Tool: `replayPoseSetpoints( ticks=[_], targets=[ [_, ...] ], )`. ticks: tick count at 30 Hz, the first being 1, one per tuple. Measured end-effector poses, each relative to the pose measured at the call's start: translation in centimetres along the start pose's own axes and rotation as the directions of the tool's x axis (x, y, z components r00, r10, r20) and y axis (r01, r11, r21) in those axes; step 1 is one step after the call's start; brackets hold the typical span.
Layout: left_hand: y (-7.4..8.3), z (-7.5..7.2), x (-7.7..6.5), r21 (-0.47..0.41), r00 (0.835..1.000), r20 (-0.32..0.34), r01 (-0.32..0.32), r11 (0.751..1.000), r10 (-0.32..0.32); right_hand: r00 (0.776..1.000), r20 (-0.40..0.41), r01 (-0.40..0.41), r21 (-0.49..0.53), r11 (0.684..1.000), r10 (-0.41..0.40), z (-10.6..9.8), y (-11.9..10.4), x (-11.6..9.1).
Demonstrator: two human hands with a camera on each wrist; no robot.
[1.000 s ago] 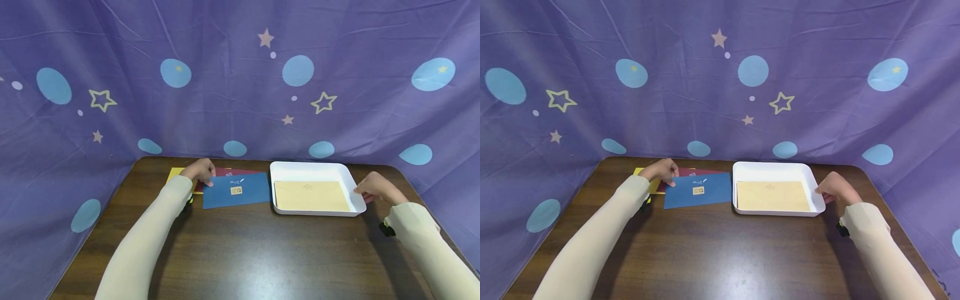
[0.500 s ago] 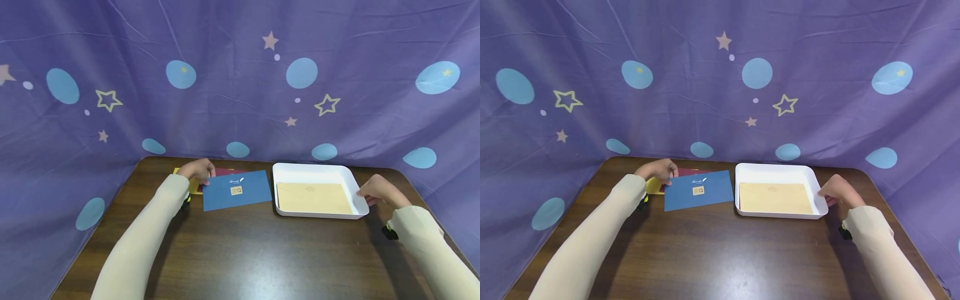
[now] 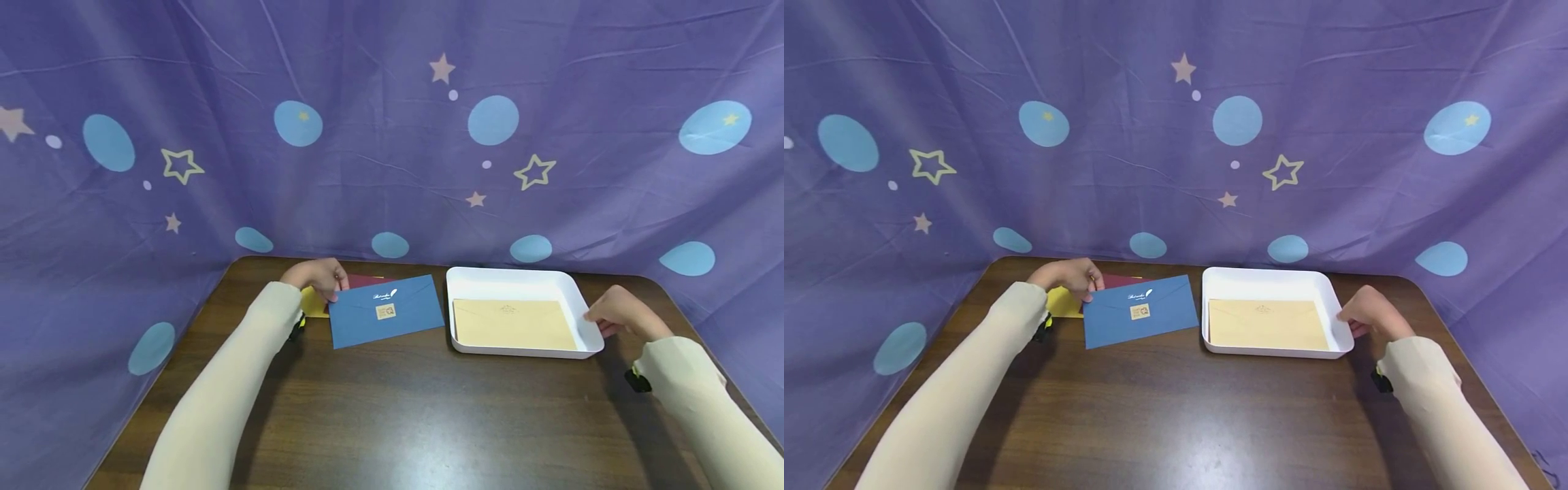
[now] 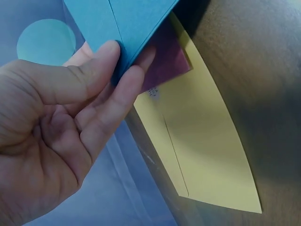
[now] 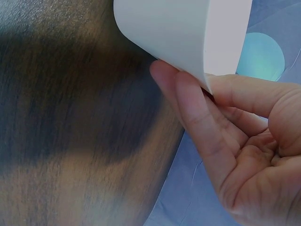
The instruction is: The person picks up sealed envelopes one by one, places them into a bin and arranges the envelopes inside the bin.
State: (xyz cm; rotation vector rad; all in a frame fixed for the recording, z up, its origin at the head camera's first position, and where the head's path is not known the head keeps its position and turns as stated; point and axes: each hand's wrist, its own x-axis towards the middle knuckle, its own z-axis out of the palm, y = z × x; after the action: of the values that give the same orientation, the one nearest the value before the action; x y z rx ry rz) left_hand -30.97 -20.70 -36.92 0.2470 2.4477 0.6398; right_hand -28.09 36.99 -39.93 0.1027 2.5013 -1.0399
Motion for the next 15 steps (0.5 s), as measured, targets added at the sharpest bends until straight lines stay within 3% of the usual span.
replayPoseSetpoints(
  ticks=[15],
  targets=[
    [0.2,-1.3,-1.5,-0.088,1.000,0.002,-0.021,0.996,0.021,1.000,0.003,-0.001,-0.003,1.000,0.001,-0.2,0.3,0.3]
  ],
)
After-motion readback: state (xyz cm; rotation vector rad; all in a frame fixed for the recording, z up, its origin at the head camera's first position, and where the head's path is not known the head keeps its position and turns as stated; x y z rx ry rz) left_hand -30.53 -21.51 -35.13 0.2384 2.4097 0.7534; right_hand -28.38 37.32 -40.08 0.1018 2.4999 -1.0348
